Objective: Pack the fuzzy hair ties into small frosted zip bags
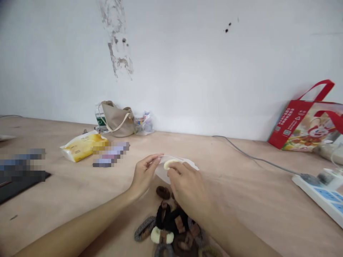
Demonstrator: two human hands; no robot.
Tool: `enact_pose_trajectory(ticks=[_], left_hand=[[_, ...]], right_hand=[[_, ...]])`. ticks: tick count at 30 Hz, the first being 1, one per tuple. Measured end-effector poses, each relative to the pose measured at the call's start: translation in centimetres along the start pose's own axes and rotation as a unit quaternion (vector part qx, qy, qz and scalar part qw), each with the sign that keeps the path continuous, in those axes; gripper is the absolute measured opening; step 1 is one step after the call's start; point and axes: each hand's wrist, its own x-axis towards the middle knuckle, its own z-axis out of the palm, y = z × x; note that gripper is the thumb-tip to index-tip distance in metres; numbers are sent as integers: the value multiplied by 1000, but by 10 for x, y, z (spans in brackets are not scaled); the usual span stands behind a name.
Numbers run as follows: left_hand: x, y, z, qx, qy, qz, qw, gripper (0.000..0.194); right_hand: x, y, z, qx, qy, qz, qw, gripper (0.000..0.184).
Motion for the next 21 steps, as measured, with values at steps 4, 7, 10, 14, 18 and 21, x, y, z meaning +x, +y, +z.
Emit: enact_pose_trajectory(ticks=[4, 7, 10, 14, 18, 21], left_hand=[[1, -3, 0, 1, 1, 0, 1000, 24], [2, -6, 0, 1, 1, 3, 1000, 23], [2, -6, -1, -3, -3, 4, 1000, 24], [0, -1, -1, -7, -3, -1, 1000, 24], [-2, 3, 0, -13, -2, -6, 1000, 24], [-2, 4, 0, -15, -3, -8, 1000, 24]], right_hand=[[-16, -26, 2, 61, -126, -22, 990, 7], [-22, -45, 9, 40, -161, -61, 984, 14], [-23, -51, 13, 13, -155, -67, 986, 16], [-16, -38, 2, 28, -123, -46, 991, 12], [-6, -12, -12, 28, -15, 3, 999, 17], [-6, 1, -15, 47, 52, 18, 997, 21]])
